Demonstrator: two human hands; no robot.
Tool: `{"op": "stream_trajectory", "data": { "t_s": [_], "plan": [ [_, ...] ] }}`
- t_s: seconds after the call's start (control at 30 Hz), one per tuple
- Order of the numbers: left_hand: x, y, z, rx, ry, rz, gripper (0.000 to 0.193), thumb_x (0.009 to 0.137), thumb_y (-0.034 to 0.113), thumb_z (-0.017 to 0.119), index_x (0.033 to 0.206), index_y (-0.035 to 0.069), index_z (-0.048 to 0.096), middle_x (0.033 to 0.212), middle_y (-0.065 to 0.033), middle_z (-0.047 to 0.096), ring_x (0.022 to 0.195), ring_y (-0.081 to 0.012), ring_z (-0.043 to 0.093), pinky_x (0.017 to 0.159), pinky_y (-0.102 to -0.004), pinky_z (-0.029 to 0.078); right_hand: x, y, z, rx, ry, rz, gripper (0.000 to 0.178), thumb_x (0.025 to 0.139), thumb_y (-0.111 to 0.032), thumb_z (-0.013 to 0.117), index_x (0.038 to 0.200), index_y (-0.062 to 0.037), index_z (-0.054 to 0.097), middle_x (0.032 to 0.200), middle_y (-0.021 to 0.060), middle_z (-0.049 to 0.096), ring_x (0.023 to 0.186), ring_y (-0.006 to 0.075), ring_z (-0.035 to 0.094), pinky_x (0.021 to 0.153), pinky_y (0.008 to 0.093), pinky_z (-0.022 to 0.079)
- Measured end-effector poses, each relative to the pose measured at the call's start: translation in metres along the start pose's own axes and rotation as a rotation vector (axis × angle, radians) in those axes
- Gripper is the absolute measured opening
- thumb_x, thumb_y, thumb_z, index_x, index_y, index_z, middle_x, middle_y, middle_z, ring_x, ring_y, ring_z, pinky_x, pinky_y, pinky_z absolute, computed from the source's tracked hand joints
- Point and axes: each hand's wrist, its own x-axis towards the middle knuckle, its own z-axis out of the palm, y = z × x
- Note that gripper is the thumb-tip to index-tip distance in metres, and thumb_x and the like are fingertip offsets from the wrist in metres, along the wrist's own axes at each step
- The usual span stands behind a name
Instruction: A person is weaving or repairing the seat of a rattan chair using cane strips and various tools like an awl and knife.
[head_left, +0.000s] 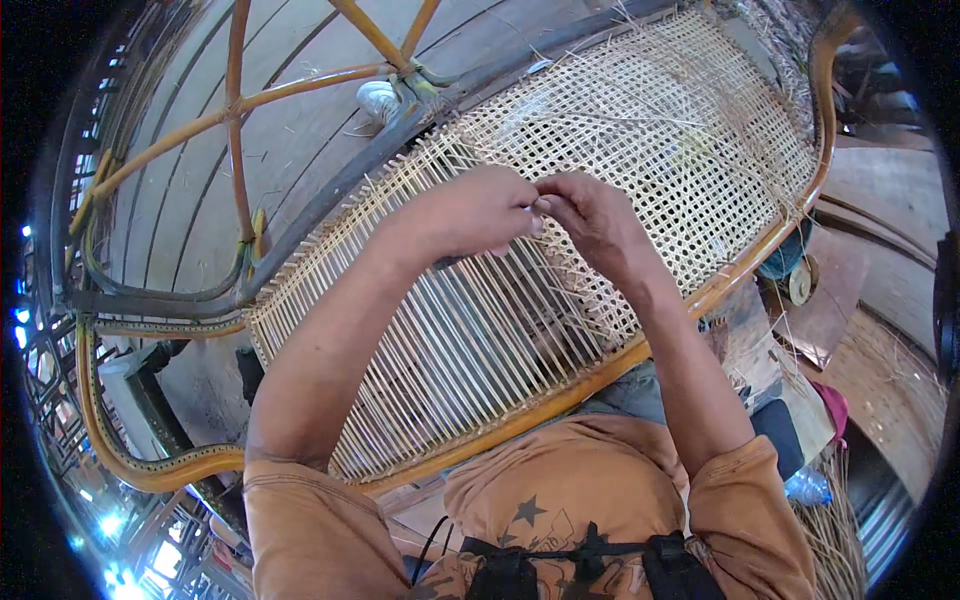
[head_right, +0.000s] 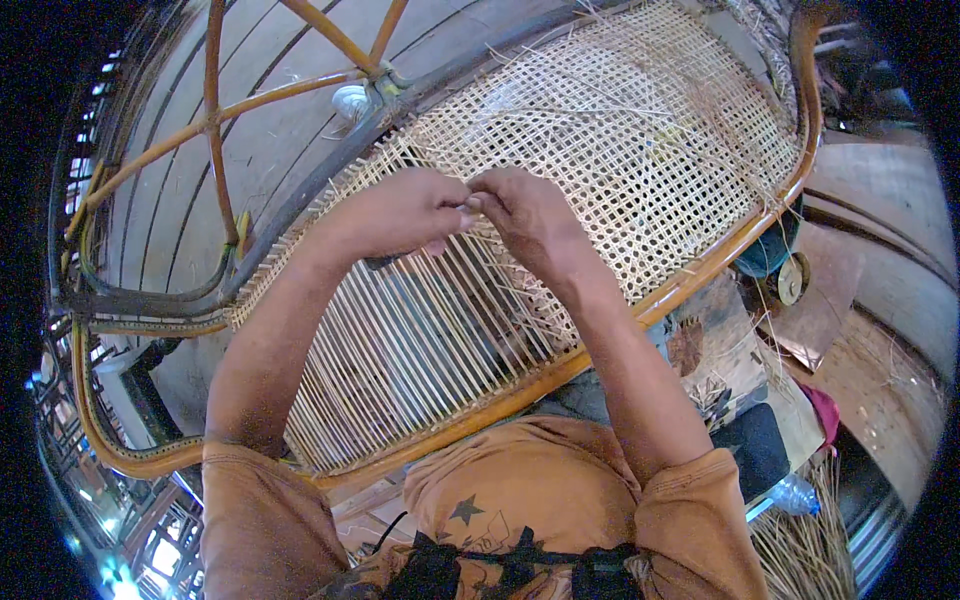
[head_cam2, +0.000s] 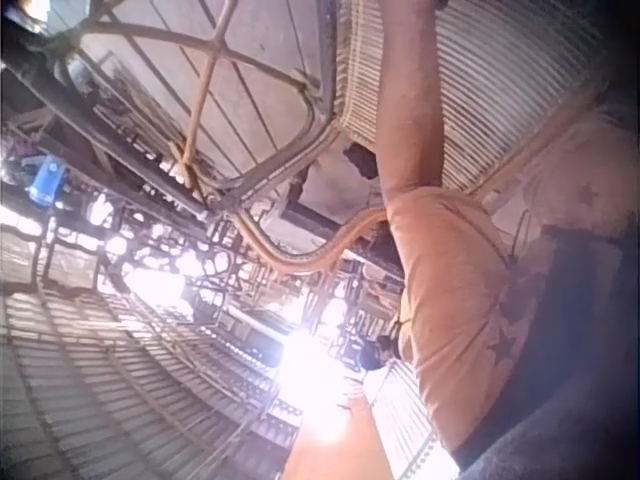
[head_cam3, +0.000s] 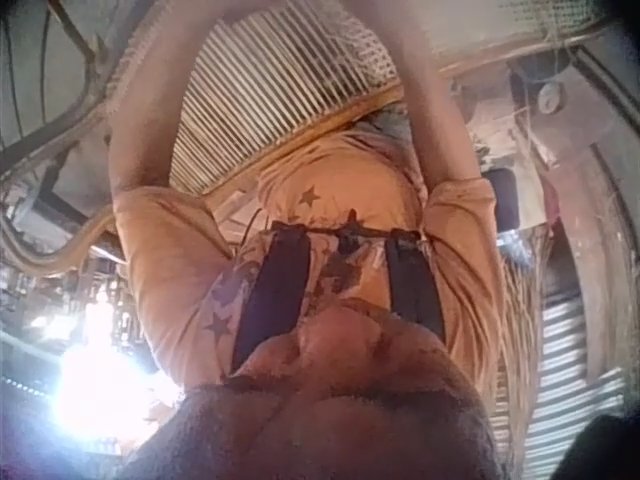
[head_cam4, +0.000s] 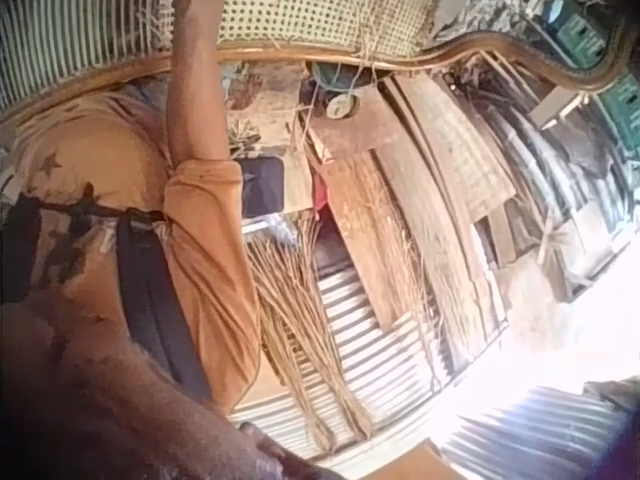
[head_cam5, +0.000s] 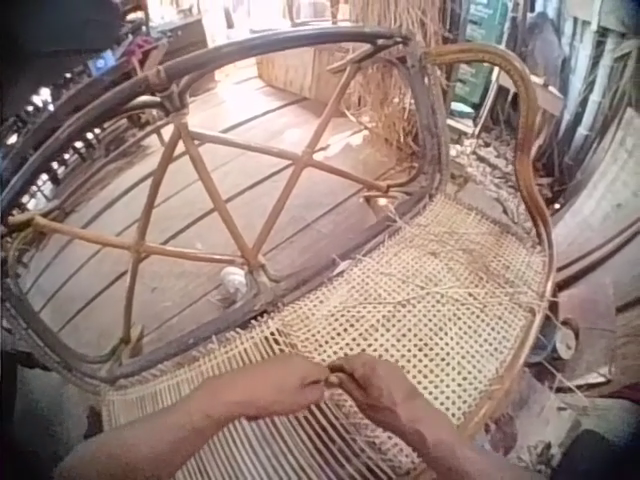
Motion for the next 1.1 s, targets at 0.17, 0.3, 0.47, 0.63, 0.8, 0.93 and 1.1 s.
{"op": "stream_trajectory", "data": {
  "t_s": [0.17, 0.3, 0.47, 0.63, 0.8, 0.93, 1.1],
  "plan": [
    [-0.025, -0.028, -0.001, -0.948, 0.163, 0.227, 0.045, 0.088, 0.031, 0.055, 0.119, -0.001, 0.053, 0.104, -0.0103, 0.062, 0.085, -0.02, 0.063, 0.071, -0.0342, 0.052, 0.002, -0.007, -0.009, 0.27, 0.01, 0.255, 0.018, 0.088, -0.018, 0.057, 0.084, -0.0018, 0.061, 0.064, 0.0048, 0.054, 0.061, 0.0146, 0.053, 0.056, 0.0307, 0.042],
    [-0.009, -0.016, 0.029, -1.598, 0.493, 0.545, 0.037, 0.088, 0.034, 0.059, 0.109, 0.002, 0.057, 0.104, -0.0122, 0.062, 0.092, -0.0222, 0.061, 0.09, -0.0362, 0.044, 0.002, -0.01, 0.016, 0.576, 0.093, 0.326, 0.018, 0.089, -0.017, 0.055, 0.083, -0.0015, 0.062, 0.057, 0.0, 0.049, 0.053, 0.0079, 0.045, 0.052, 0.0253, 0.039],
    [0.007, -0.031, 0.03, -1.641, 1.011, 0.686, 0.022, 0.085, 0.028, 0.064, 0.089, 0.009, 0.054, 0.078, -0.0029, 0.054, 0.072, -0.0176, 0.052, 0.074, -0.035, 0.045, -0.006, 0.005, 0.021, 0.075, 0.33, 0.088, 0.018, 0.087, -0.013, 0.057, 0.1, -0.0006, 0.061, 0.088, 0.0086, 0.062, 0.077, 0.0154, 0.058, 0.069, 0.0293, 0.048],
    [0.038, -0.034, 0.045, -1.609, 1.167, 0.475, 0.024, 0.084, 0.027, 0.068, 0.082, 0.01, 0.051, 0.071, -0.0006, 0.049, 0.062, -0.0142, 0.05, 0.061, -0.0317, 0.045, -0.01, 0.022, 0.026, -0.039, -0.051, 0.151, 0.018, 0.088, -0.014, 0.056, 0.101, -0.0022, 0.061, 0.084, 0.0103, 0.062, 0.076, 0.0169, 0.059, 0.073, 0.0309, 0.05],
    [0.055, -0.025, 0.05, -1.559, 1.253, 0.466, 0.026, 0.081, 0.028, 0.071, 0.083, 0.009, 0.052, 0.063, -0.0007, 0.047, 0.054, -0.014, 0.047, 0.05, -0.0276, 0.043, -0.026, 0.045, 0.03, 0.093, 0.163, 0.293, 0.014, 0.09, -0.01, 0.053, 0.099, -0.0038, 0.062, 0.075, 0.0037, 0.06, 0.059, 0.0099, 0.055, 0.056, 0.0234, 0.047],
    [0.065, -0.024, 0.053, -1.505, 1.272, 0.421, 0.024, 0.082, 0.022, 0.071, 0.085, 0.009, 0.051, 0.064, -0.0011, 0.048, 0.054, -0.0134, 0.047, 0.049, -0.0273, 0.042, -0.027, 0.049, 0.03, 0.127, 0.152, 0.367, 0.014, 0.091, -0.01, 0.053, 0.098, -0.003, 0.062, 0.072, 0.0013, 0.06, 0.058, 0.0068, 0.054, 0.055, 0.022, 0.047],
    [0.072, -0.023, 0.056, -1.491, 1.282, 0.439, 0.019, 0.083, 0.018, 0.069, 0.083, 0.006, 0.055, 0.063, -0.0021, 0.05, 0.052, -0.0117, 0.047, 0.048, -0.0254, 0.042, -0.027, 0.046, 0.029, 0.151, 0.151, 0.386, 0.014, 0.091, -0.01, 0.053, 0.098, -0.0023, 0.062, 0.071, 0.0012, 0.06, 0.058, 0.007, 0.054, 0.054, 0.022, 0.047]
  ]
}}
